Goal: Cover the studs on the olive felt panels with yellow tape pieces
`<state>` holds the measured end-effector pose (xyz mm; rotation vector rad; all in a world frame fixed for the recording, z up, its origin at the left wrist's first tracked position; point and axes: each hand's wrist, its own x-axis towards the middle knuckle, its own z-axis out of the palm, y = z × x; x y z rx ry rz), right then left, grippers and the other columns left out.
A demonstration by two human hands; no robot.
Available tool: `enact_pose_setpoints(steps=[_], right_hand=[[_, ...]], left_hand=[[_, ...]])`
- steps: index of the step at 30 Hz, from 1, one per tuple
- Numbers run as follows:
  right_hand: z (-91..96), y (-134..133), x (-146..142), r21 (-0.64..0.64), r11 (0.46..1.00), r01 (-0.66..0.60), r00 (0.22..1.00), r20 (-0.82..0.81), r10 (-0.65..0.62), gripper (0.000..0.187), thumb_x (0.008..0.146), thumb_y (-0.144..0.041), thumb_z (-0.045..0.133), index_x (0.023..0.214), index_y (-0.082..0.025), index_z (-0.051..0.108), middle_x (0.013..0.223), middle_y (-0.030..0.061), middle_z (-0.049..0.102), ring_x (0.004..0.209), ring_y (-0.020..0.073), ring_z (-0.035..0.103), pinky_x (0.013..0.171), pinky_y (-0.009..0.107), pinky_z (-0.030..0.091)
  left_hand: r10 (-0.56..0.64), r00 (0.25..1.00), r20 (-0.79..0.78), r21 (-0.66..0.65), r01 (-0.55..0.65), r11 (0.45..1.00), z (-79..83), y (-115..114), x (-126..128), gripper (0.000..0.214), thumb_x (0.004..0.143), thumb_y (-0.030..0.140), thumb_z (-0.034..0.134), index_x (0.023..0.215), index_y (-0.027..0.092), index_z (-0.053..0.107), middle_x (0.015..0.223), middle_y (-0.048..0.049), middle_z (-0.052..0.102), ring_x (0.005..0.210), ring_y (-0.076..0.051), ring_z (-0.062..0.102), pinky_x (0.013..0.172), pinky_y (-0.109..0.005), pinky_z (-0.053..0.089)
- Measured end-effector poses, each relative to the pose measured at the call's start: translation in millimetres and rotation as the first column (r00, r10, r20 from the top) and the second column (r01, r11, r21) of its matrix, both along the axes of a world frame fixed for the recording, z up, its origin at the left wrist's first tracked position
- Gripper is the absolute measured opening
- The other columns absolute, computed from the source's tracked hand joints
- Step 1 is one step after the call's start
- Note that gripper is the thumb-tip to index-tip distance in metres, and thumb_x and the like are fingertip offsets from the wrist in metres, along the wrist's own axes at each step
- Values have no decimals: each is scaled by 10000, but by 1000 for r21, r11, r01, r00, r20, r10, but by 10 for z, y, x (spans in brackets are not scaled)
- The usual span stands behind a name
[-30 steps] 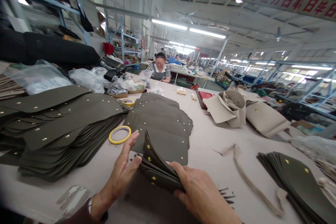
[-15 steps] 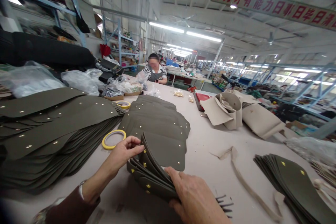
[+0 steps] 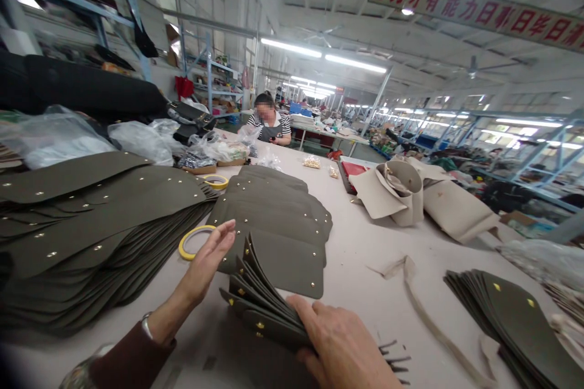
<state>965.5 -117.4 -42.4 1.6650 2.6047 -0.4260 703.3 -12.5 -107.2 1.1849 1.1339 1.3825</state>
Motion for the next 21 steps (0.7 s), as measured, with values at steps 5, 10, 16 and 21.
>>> enact_pose_setpoints(steps=[5,10,16,21], right_hand=[[-24,5,-5,27,997,74,997,13,-74,771,726,-100,615,1458,-232,413,1228,134,693,1067,324,684,906,442,543],[-19,30,1,70,990,123,992,-15,-122,748,758,-105,586,1473,-198,388,1266,150,672,1099,317,673,907,432,543],[29,11,-49,63,993,104,994,12,-105,744,761,-92,594,1466,-210,392,1291,143,656,1101,315,671,918,434,536],[79,-21,-127,47,997,64,996,56,-67,734,782,-86,603,1473,-196,380,1237,151,675,1072,325,681,883,441,543]], left_hand=[[-269,961,68,-2,270,963,17,-43,85,669,906,702,399,1301,198,591,1324,-130,630,1313,-286,509,1144,-452,333],[-421,892,164,-40,433,901,-3,-392,171,674,945,691,290,1342,218,559,1280,-110,653,1209,-281,589,1104,-458,386],[-383,924,16,89,380,921,-32,-552,198,713,910,722,350,1397,220,484,1367,-116,578,1272,-298,524,1114,-411,363],[-387,909,-154,140,408,902,-67,-596,226,790,853,710,503,1474,244,358,1456,-124,492,1352,-322,443,1151,-442,315]])
